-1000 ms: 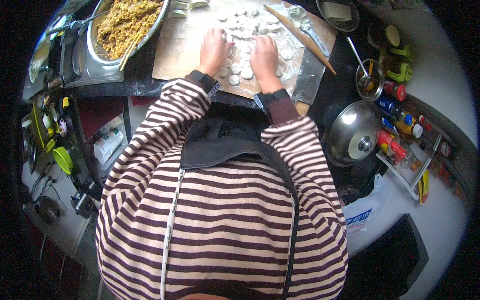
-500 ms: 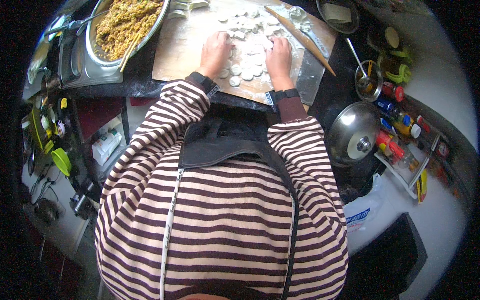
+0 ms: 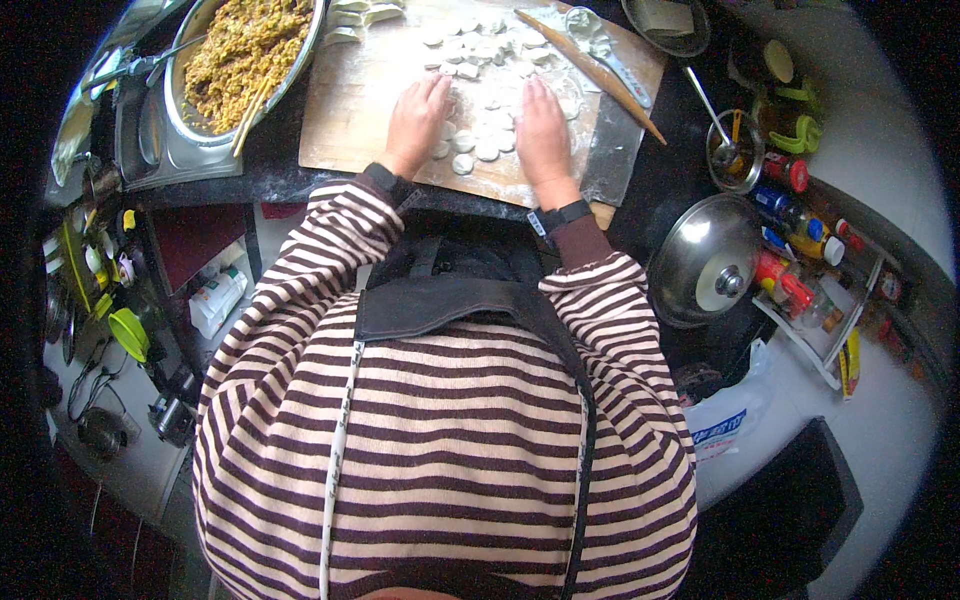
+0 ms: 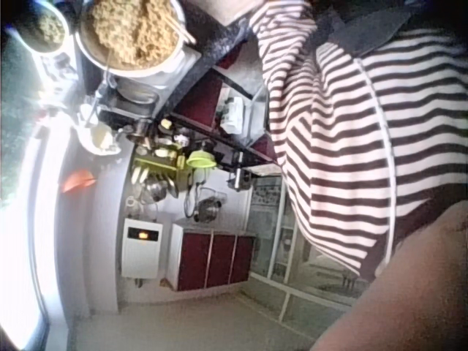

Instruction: The person flattens small dough balls into round discs on a floured wooden board using a rolling pin. They repeatedly pick up a dough ball, roll it flat, and place the finished disc aside.

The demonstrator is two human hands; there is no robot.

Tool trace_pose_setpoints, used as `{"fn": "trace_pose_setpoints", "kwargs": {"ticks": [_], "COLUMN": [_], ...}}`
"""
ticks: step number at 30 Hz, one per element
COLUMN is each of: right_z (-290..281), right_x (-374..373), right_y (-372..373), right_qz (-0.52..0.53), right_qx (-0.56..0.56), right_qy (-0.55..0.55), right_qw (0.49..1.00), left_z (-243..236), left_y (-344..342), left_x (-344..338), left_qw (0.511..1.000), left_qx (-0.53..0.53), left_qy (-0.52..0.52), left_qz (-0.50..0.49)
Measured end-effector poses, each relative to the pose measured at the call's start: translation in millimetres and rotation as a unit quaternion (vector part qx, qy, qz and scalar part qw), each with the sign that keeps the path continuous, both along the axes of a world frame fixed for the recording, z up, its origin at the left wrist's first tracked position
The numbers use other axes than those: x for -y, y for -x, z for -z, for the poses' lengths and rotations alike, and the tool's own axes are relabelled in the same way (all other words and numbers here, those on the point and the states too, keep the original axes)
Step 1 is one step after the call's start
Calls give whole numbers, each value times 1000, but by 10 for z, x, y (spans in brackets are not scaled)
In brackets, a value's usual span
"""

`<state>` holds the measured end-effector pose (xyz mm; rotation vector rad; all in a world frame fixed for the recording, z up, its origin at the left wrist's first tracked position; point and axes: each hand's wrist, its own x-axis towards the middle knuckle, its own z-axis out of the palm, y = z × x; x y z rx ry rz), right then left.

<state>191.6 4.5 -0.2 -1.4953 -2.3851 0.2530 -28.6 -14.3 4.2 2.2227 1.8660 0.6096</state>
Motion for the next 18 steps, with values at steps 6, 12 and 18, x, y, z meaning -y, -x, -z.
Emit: {"fn": "trace_pose_setpoints", "kwargs": {"ticks": [6, 12, 18], "right_z": [127, -27, -83], "right_x": [137, -25, -498], "right_y": [130, -41, 97], "right_qz": [24, 33, 89], "right_qx": [30, -183, -129], "right_qy": [50, 165, 9], "right_qw": [998, 969, 988], "left_z": [156, 74, -147], "left_y": [-91, -43, -158], "left_x": [213, 113, -254], "left_qw": [995, 1000, 995], "left_qx": [-88, 8, 55], "left_qy": [18, 1, -75], "left_qz": [32, 1, -37]}}
